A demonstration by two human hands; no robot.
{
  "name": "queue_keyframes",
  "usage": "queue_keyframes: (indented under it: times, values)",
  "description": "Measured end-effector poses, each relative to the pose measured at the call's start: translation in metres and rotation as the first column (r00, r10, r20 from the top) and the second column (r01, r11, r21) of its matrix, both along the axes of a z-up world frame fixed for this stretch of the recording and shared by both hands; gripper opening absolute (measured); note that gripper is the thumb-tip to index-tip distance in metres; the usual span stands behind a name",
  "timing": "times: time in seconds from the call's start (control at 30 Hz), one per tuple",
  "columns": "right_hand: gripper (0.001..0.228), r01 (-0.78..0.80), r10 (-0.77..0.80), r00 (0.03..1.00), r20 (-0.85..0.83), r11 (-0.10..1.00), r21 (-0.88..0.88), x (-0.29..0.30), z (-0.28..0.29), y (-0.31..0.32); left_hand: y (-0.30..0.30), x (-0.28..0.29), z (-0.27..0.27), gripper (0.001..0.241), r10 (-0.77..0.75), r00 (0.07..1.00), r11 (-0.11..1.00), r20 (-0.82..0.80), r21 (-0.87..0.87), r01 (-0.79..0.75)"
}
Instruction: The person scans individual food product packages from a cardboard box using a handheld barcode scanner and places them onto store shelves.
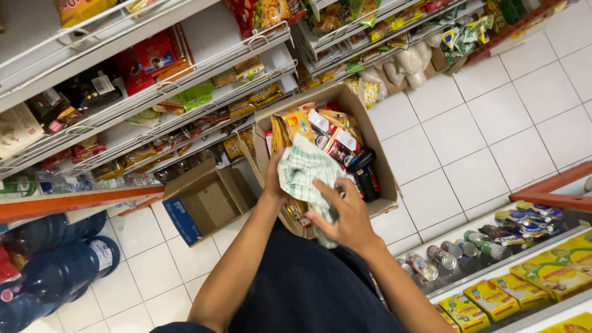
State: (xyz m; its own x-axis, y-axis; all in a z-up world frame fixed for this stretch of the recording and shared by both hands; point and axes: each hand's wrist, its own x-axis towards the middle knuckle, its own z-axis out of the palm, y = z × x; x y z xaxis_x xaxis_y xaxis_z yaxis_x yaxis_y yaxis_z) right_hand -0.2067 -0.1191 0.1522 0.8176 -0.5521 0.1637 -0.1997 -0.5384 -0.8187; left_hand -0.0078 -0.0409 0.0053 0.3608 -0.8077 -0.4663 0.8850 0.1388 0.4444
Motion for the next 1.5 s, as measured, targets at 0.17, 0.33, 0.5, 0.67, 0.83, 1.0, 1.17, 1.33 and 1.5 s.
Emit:
queue_keyframes:
  times: [0.17, 0.33, 0.5, 0.67, 0.83, 1.0, 1.17, 1.33, 1.5]
  values:
    - [0.038, 0.235, -0.083, 0.903, 0.420, 0.917, -0.324, 0.024, 0.010, -0.020, 0.022, -0.040, -0.017, 0.059, -0.168, 0.983, 0.985, 0.071, -0.028, 0.171]
    - [0.060, 0.216, -0.356, 0.871, 0.337, 0.896, 0.387, 0.037, -0.003, -0.036, 0.025, -0.051, -0.010, 0.053, -0.250, 0.959, 0.968, 0.133, 0.016, 0.250]
    - [0.050, 0.272, -0.330, 0.934, 0.136, 0.905, 0.328, 0.033, -0.007, 0.010, 0.009, -0.019, 0.018, 0.051, -0.020, 0.998, 0.998, 0.055, -0.055, 0.023]
    - [0.053, 0.218, -0.180, 0.953, 0.246, 0.966, -0.139, 0.034, 0.009, 0.042, 0.007, 0.000, 0.033, 0.051, -0.060, 0.996, 0.998, 0.062, -0.024, 0.062]
    - [0.052, 0.305, -0.246, 0.932, 0.266, 0.929, -0.211, 0.055, 0.012, 0.012, 0.019, -0.007, 0.039, 0.047, -0.139, 0.977, 0.982, 0.161, -0.106, 0.157]
    - [0.031, 0.413, -0.514, 0.845, 0.144, 0.801, 0.433, 0.063, -0.013, 0.001, 0.028, 0.007, 0.053, 0.048, -0.129, 0.980, 0.982, 0.151, -0.115, 0.147]
    - [0.033, 0.378, -0.454, 0.884, 0.114, 0.836, 0.398, 0.054, -0.030, 0.045, 0.036, 0.022, 0.067, 0.063, -0.126, 0.977, 0.950, 0.171, -0.263, 0.169]
    - [0.030, 0.499, -0.534, 0.845, 0.028, 0.806, 0.318, 0.047, -0.016, 0.059, 0.051, 0.028, 0.071, 0.070, -0.237, 0.875, 0.932, 0.422, -0.157, 0.328]
    - [0.029, 0.505, -0.591, 0.788, 0.174, 0.781, 0.367, 0.058, -0.019, 0.042, 0.055, 0.028, 0.067, 0.057, -0.294, 0.911, 0.931, 0.289, -0.128, 0.341]
